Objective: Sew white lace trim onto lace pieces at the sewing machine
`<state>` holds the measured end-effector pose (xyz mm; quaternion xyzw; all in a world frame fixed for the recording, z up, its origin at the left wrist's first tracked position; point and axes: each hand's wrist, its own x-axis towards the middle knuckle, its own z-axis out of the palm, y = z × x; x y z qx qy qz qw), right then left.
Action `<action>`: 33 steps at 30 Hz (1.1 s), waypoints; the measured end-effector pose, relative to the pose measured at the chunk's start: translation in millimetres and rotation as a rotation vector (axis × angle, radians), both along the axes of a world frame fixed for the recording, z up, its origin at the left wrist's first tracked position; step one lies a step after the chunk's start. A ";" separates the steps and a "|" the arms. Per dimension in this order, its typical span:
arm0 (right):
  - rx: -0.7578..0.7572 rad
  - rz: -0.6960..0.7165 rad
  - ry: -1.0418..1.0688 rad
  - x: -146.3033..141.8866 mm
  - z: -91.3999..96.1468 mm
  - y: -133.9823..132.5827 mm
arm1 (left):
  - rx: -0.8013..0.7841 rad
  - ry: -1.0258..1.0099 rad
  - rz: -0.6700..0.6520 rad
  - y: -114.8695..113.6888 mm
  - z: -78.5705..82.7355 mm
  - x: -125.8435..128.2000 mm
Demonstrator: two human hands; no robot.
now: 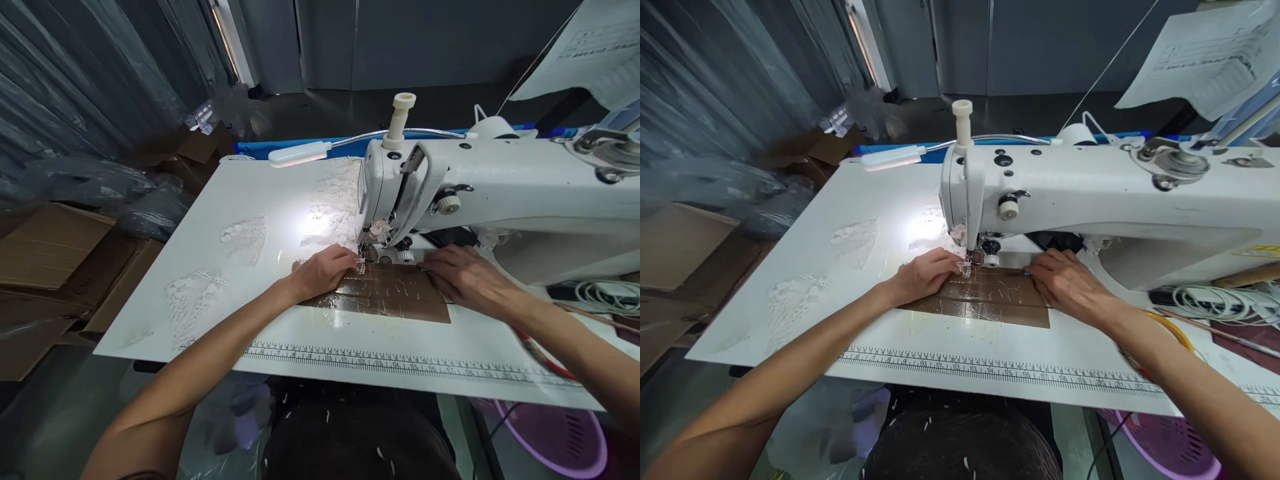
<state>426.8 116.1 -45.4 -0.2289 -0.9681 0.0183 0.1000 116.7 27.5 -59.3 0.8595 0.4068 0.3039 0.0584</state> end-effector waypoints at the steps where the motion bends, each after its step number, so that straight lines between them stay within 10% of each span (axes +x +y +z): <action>1: -0.017 -0.020 0.035 -3.7 1.8 -5.8 | -0.028 -0.046 -0.016 0.2 1.7 -0.2; 9: -0.365 -0.269 0.206 -43.1 4.0 -52.8 | -0.306 -0.320 0.302 2.3 11.6 13.3; 18: -0.088 -0.469 0.016 -91.6 -6.5 -47.2 | -0.551 -0.522 0.251 12.2 0.1 5.0; 33: 0.037 -0.427 0.051 -120.3 -9.6 -43.0 | -0.554 -0.587 0.224 14.2 -2.6 2.6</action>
